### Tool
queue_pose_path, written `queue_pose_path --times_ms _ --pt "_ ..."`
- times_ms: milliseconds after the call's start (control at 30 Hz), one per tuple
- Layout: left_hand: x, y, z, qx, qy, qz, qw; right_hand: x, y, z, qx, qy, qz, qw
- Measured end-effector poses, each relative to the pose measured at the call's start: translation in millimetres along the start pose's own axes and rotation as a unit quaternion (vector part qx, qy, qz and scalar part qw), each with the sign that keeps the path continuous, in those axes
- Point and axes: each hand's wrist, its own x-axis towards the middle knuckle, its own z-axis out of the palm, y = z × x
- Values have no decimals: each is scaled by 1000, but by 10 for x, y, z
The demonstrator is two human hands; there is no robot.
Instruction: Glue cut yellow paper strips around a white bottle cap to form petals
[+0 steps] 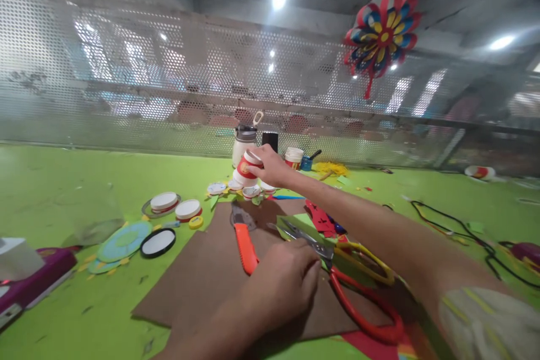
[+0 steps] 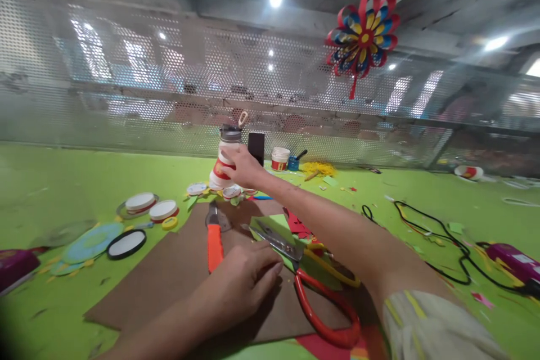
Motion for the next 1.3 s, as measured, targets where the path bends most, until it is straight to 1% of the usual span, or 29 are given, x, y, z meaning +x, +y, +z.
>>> queue_pose_path --times_ms 133,233,300,367,467,533,667,800,867,967,1067,1133,1233,1300 --pt "-23 -11 10 18 3 12 1000 289 170 68 -35 18 43 998" --pt "-41 -27 17 49 -9 21 999 458 318 134 -52 31 82 995" --pt "-47 -36 20 64 -14 21 998 500 382 175 -60 35 99 993" --pt "-47 -41 21 63 -19 24 998 484 428 192 -68 32 104 992" --pt "-35 -39 18 46 -27 24 998 376 528 126 -87 25 107 990" --pt "-25 -36 19 37 -25 19 999 261 654 6 -104 24 125 986" --pt "-10 -36 39 46 -17 9 999 -66 1027 -366 -140 9 189 972" --pt "3 -41 50 47 -14 6 999 -448 1366 -717 -155 -45 245 956" --pt "16 -50 48 44 -13 2 999 -598 1468 -818 -154 -64 258 952" --pt "38 -69 46 42 -15 -5 999 -714 1556 -867 -150 -69 260 951" --pt "44 -86 47 40 -13 -11 999 -700 1616 -835 -147 -56 250 955" --pt "34 -92 49 41 -14 -17 999 -637 1659 -804 -148 -33 244 958" --pt "15 -94 53 37 -17 -21 999 -469 1730 -784 -155 36 249 955" --pt "10 -89 53 28 -14 -19 999 -298 1773 -794 -161 86 260 948"
